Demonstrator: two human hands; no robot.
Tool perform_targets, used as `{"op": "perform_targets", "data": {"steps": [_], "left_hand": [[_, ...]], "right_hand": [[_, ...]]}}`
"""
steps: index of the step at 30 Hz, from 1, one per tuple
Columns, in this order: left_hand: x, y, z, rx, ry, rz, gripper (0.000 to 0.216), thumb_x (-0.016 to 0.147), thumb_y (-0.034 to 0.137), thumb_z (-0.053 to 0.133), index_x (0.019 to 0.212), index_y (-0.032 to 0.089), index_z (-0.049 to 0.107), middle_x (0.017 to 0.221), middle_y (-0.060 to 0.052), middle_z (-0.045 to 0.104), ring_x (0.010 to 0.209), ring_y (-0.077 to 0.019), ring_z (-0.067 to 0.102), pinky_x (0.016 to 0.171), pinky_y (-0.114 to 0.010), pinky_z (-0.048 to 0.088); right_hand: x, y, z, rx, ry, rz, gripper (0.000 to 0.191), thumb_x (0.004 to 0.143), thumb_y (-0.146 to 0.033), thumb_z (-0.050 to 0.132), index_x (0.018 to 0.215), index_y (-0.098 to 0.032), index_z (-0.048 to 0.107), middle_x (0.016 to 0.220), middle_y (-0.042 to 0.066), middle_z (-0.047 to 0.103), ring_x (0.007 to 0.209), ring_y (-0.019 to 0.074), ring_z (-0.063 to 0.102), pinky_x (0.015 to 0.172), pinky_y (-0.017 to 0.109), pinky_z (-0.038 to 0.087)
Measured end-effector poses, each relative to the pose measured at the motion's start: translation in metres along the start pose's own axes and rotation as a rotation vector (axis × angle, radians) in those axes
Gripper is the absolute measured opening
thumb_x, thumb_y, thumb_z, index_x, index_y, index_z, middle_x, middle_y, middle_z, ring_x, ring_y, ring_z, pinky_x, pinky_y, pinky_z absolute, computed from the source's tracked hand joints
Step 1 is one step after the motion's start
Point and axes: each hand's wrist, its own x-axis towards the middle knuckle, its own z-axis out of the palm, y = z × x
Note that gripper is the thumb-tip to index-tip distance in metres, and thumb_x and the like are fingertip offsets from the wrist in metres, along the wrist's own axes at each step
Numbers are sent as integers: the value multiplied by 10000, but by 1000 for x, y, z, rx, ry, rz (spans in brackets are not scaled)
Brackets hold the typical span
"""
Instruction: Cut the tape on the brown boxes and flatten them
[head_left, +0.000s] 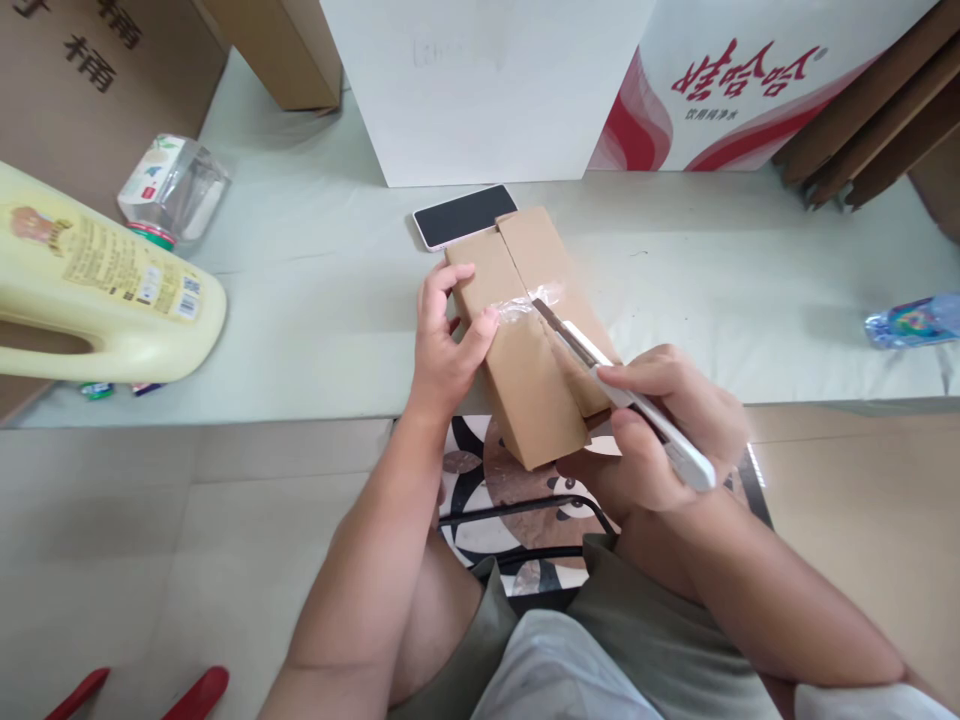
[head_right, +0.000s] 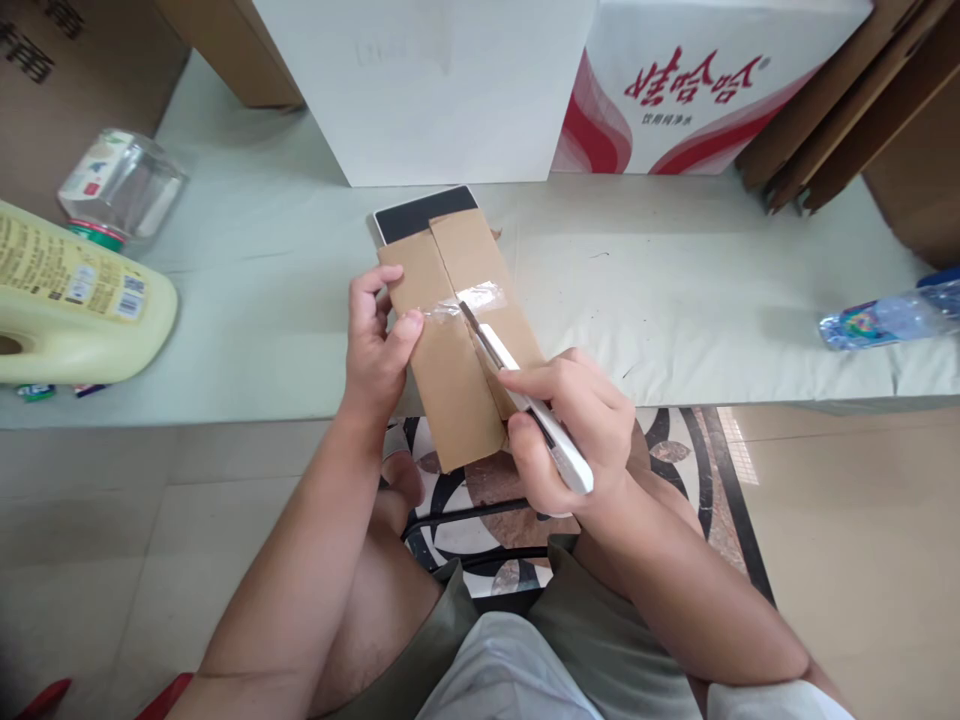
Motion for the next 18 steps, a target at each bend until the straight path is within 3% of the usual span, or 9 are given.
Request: {"op": "perform_targets", "data": {"steps": [4,9,18], "left_hand": [[0,0,0,-12,-2,-12,508,872,598,717,1268,307,585,1446,-72,526,1379,-286,525,1096,-417,515],[-1,1,0,-15,-5,-29,510,865,586,730,1270,310,586,1468,-70,515,1387,-290,519,1090,-413,519],[1,-2,0,-14,-4,-15,514,878,607,705,1276,311,570,1432,-77,529,1365,-281,536,1058,-401,535]], "right_hand": [[-4,-2,0,3,11,36,224,819,-170,584,1008,-243,680,743,-6,644,567,144,552,546,333,465],[2,-12,-2,-52,-70,81,240,822,-117,565,1003,-249,649,741,-13,636,569,132,541,558,316,462],[6,-9,1,-82,-96,40,227,814,-107,571,996,-235,616,714,-29,599,552,109,490,533,283,412]]}}
